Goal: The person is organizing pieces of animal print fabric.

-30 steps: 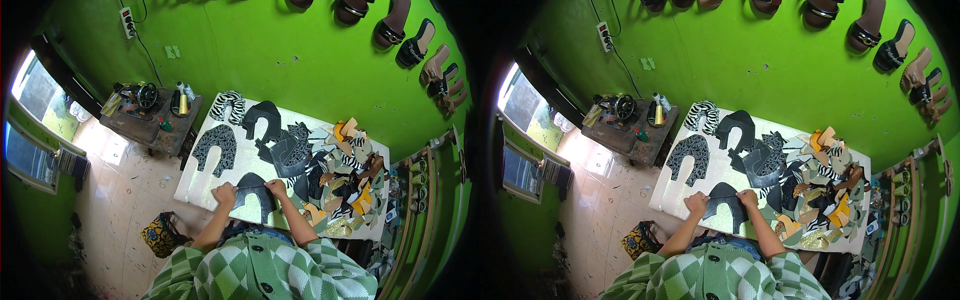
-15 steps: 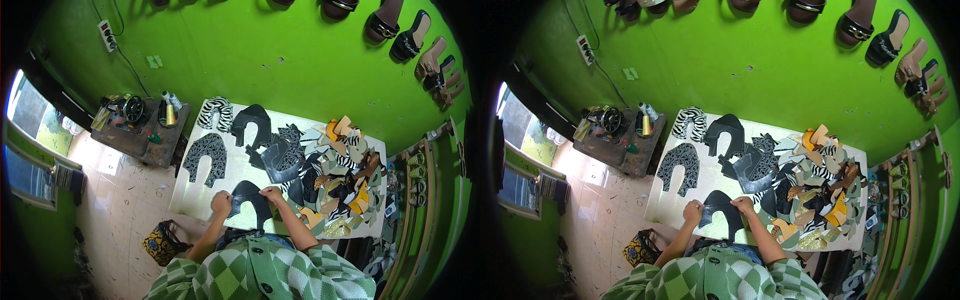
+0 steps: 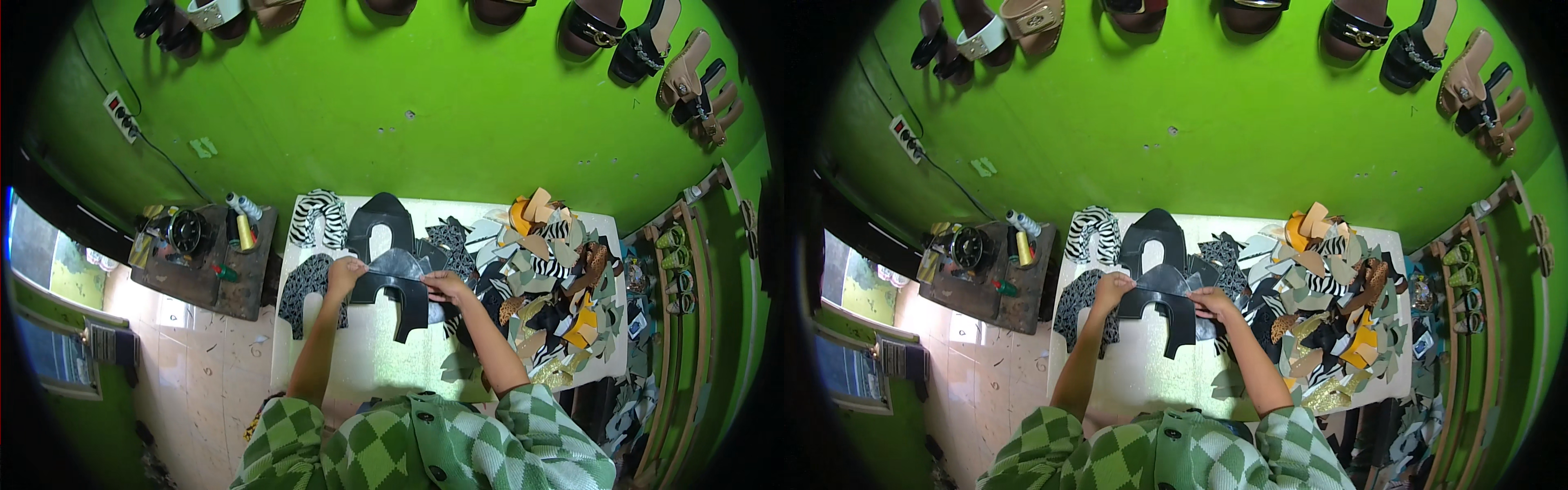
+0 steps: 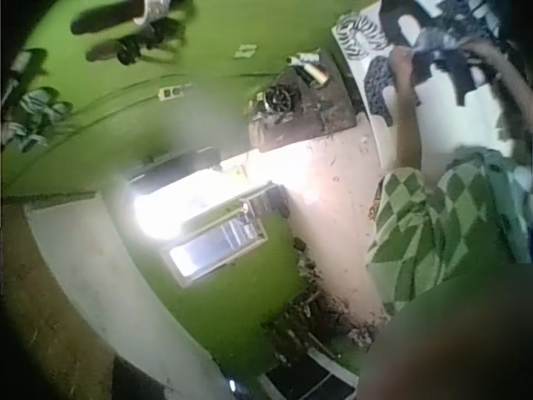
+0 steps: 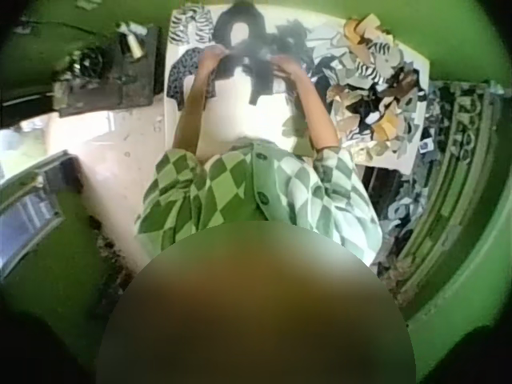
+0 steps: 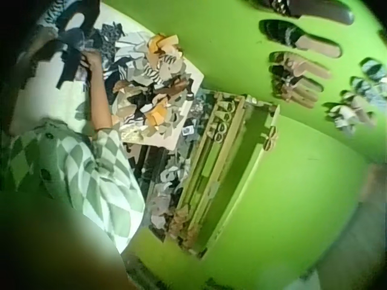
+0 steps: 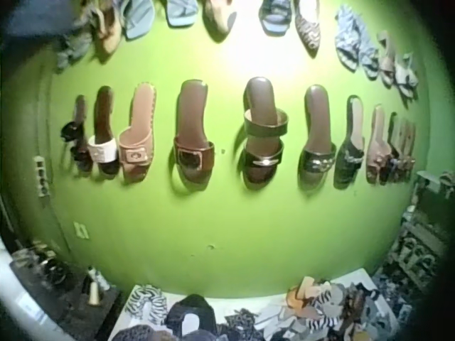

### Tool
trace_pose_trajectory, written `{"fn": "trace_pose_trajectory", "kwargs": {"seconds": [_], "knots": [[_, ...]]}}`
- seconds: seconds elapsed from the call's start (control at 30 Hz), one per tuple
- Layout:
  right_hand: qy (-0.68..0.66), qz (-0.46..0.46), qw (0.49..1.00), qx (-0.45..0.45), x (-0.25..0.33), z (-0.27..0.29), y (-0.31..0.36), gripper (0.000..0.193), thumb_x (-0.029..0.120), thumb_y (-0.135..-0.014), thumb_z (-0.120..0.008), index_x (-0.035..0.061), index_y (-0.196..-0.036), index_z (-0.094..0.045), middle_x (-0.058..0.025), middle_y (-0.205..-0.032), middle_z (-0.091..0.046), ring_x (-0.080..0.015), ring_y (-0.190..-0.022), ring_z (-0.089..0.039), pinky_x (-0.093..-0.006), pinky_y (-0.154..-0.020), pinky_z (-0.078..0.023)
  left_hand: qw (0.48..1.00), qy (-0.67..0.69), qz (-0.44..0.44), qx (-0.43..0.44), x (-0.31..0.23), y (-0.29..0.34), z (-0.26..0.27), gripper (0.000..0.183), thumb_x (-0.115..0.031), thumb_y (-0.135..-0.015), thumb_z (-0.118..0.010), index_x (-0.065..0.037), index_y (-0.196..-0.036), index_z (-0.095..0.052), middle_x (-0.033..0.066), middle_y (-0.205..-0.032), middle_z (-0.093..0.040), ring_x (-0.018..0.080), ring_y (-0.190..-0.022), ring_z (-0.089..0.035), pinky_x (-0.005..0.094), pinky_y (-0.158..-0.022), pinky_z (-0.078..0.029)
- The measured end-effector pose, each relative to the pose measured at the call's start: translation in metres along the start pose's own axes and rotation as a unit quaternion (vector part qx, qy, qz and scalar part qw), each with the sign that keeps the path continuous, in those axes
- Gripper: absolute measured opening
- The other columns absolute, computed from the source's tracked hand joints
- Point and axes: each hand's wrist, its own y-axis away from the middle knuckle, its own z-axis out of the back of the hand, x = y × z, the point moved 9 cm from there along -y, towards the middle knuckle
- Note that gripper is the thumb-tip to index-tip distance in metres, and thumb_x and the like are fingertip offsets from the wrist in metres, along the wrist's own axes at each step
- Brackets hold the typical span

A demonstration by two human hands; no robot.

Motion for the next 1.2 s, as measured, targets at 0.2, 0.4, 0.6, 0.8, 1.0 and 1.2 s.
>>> {"fn": "trace_pose_trajectory", "kwargs": {"seconds": [0.2,0.4,0.6,0.8,1.0,1.2], "knots": [[0.001,0.047,0.997,0.062,0.062,0.011,-0.068,0.017,0.018,-0.081,-0.067,0.0025,-0.08,-0.061,-0.0007,-0.058,-0.053,-0.0057,-0.042,-0.043,-0.0183,-0.035,-0.031,0.999,0.035,-0.026,0.028,-0.014,-0.09,-0.008,0.019,-0.018,-0.07,-0.073,-0.002,-0.076,-0.066,0.0079,-0.068,-0.065,0.0141,-0.061,-0.06,0.0259,-0.058,-0.047],[0.147,0.003,0.988,0.053,0.059,0.028,-0.098,0.021,0.021,-0.076,-0.072,0.0016,-0.079,-0.063,-0.0024,-0.055,-0.054,-0.006,-0.038,-0.04,-0.0204,-0.033,-0.026,0.983,0.006,0.017,0.183,0.008,-0.105,-0.038,0.022,-0.02,-0.068,-0.074,0.0,-0.077,-0.069,0.0106,-0.066,-0.066,0.0134,-0.059,-0.06,0.0267,-0.056,-0.046],[0.313,-0.025,0.944,0.103,-0.003,0.04,-0.058,0.024,0.027,-0.074,-0.073,0.0051,-0.079,-0.065,-0.0008,-0.057,-0.054,-0.0068,-0.041,-0.04,-0.0228,-0.036,-0.028,0.959,0.058,-0.012,0.279,0.06,-0.02,-0.087,0.028,-0.028,-0.072,-0.071,0.0,-0.079,-0.069,0.0084,-0.064,-0.065,0.013,-0.052,-0.058,0.027,-0.051,-0.046],[0.384,-0.108,0.909,0.118,-0.081,0.085,0.024,0.03,0.034,-0.074,-0.072,0.006,-0.079,-0.064,0.0012,-0.062,-0.055,-0.0068,-0.051,-0.047,-0.0215,-0.042,-0.033,0.891,0.097,0.197,0.397,0.068,0.122,-0.146,0.033,-0.033,-0.074,-0.071,0.0,-0.08,-0.068,0.0055,-0.059,-0.061,0.0121,-0.045,-0.053,0.0261,-0.043,-0.043],[0.179,0.058,0.969,0.16,-0.028,0.067,0.033,0.018,0.017,-0.083,-0.064,0.0074,-0.074,-0.052,0.0044,-0.062,-0.047,-0.004,-0.052,-0.042,-0.0187,-0.046,-0.033,0.939,0.098,0.135,0.302,0.023,0.08,-0.118,0.03,-0.03,-0.074,-0.071,-0.001,-0.082,-0.066,0.0047,-0.067,-0.061,0.0113,-0.054,-0.054,0.0248,-0.049,-0.045],[0.103,0.041,0.99,0.086,0.048,0.033,0.009,0.015,0.018,-0.086,-0.061,0.0079,-0.082,-0.05,0.0027,-0.072,-0.051,-0.0069,-0.062,-0.051,-0.0215,-0.059,-0.05,0.986,0.084,0.005,0.142,-0.047,-0.024,-0.044,0.015,-0.014,-0.074,-0.07,0.0,-0.078,-0.065,0.0054,-0.067,-0.063,0.0112,-0.06,-0.056,0.0255,-0.056,-0.046]]}}
